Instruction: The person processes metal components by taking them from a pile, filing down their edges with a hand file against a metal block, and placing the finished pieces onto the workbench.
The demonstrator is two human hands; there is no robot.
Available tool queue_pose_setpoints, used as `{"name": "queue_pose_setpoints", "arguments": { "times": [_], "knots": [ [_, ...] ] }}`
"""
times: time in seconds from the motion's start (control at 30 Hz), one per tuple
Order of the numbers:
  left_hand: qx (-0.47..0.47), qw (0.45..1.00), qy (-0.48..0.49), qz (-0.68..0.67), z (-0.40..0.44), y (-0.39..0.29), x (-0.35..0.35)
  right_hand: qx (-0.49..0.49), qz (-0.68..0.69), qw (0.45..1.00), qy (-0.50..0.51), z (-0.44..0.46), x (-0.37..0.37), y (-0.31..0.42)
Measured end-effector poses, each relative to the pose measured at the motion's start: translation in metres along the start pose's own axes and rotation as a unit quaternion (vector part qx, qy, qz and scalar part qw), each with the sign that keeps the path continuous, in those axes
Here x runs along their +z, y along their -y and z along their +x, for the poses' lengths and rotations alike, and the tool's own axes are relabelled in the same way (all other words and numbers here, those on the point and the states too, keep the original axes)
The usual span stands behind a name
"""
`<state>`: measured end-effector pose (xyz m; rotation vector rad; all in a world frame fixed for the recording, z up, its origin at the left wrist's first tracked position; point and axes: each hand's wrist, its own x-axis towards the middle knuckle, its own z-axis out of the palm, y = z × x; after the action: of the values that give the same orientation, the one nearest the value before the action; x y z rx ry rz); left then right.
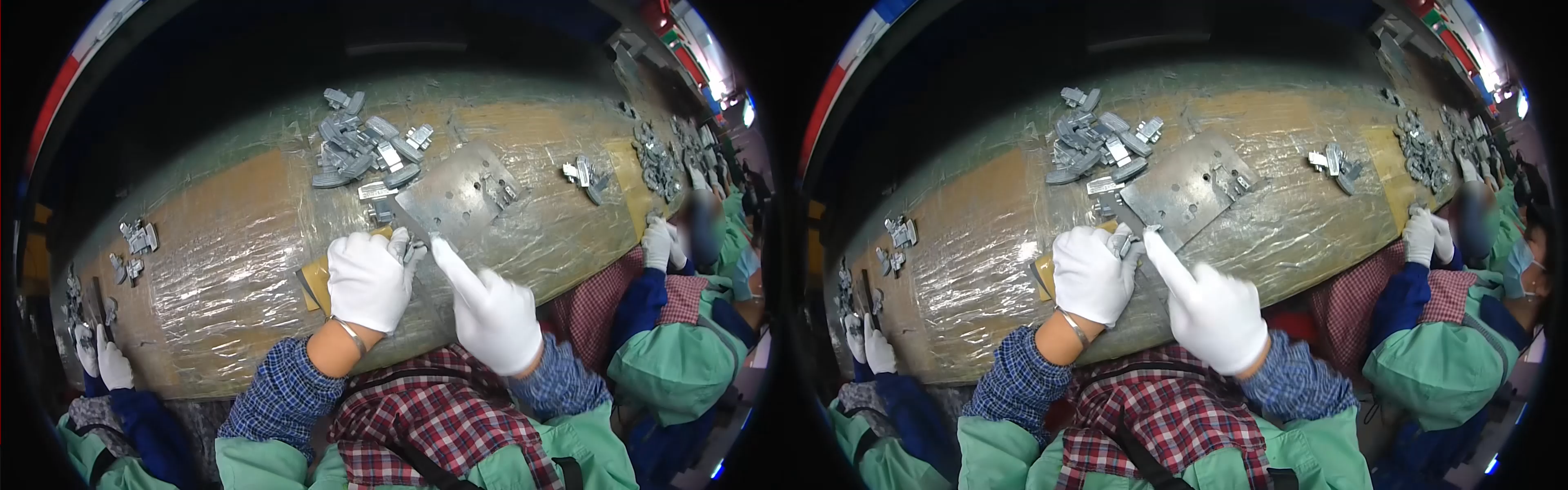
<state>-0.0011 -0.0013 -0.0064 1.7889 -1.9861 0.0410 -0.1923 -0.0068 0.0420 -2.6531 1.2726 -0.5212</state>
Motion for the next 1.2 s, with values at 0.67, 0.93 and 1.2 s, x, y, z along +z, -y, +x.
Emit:
{"name": "queue_pose_setpoints", "arguments": {
  "times": [0.67, 0.93, 1.2],
  "knots": [
    [-0.003, 0.996, 0.085, -0.017, 0.009, -0.002, -0.006, 0.025, 0.022, 0.999, 0.025, -0.030, 0.012, -0.006],
    [-0.010, 0.997, 0.028, -0.065, 0.000, -0.002, -0.004, 0.015, 0.015, 1.000, 0.021, -0.027, 0.020, -0.012],
    [0.005, 0.999, 0.046, -0.003, -0.006, -0.001, -0.005, -0.003, 0.056, 0.998, 0.021, -0.033, 0.004, -0.019]
  ]
}}
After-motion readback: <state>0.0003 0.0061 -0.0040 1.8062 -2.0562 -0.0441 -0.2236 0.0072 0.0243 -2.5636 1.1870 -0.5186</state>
